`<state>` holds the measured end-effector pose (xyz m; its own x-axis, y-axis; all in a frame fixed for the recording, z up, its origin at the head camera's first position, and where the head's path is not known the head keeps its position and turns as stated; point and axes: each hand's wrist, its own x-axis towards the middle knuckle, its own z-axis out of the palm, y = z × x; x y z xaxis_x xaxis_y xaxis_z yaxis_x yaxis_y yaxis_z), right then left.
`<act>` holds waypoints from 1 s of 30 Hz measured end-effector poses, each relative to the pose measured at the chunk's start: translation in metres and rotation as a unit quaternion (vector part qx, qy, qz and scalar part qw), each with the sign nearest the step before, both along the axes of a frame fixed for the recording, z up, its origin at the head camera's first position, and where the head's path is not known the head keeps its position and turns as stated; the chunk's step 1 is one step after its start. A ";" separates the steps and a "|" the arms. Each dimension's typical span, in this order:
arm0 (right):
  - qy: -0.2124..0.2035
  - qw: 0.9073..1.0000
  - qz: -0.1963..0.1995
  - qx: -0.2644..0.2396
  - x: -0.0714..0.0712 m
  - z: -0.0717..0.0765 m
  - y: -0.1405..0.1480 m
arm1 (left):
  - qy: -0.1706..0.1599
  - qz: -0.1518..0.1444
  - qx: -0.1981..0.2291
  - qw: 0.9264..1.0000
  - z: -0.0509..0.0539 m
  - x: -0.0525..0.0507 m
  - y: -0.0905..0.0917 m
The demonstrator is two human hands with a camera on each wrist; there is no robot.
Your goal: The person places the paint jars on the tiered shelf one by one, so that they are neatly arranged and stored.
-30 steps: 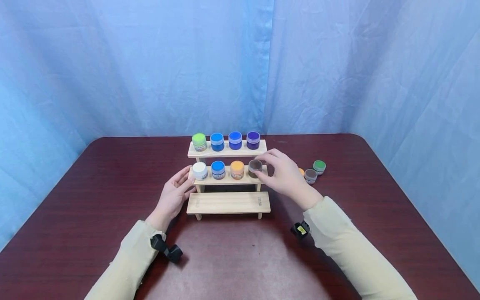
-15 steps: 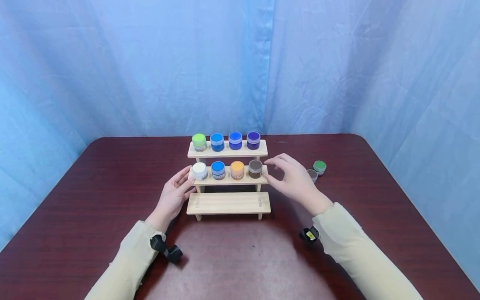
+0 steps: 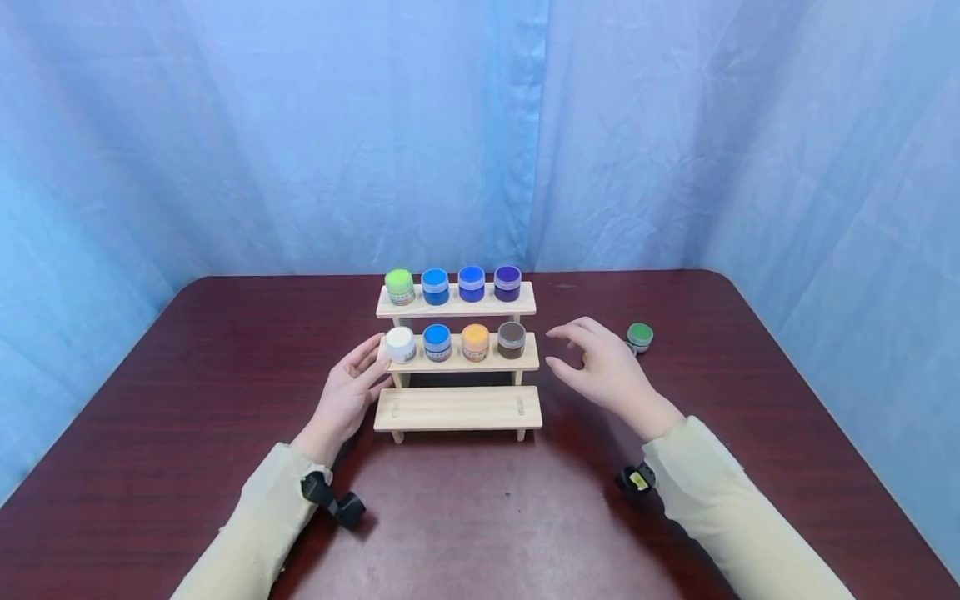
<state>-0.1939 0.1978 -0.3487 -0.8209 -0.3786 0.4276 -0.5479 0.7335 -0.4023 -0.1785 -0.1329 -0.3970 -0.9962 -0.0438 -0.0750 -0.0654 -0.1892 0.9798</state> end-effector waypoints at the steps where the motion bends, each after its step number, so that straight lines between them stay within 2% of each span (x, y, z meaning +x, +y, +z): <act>1: -0.001 1.000 -0.002 0.001 0.001 0.000 0.001 | -0.001 0.000 0.000 1.000 0.000 0.000 0.000; 10: 0.011 1.000 -0.017 0.008 0.001 -0.002 0.016 | -0.001 0.002 -0.007 1.000 0.000 0.000 0.000; 17: 0.001 0.999 -0.036 0.018 -0.002 -0.004 0.027 | 0.000 0.001 -0.008 1.000 -0.001 0.000 -0.001; 30: -0.096 0.991 -0.089 0.041 -0.007 -0.001 0.044 | 0.000 0.000 0.000 1.000 -0.001 0.000 0.000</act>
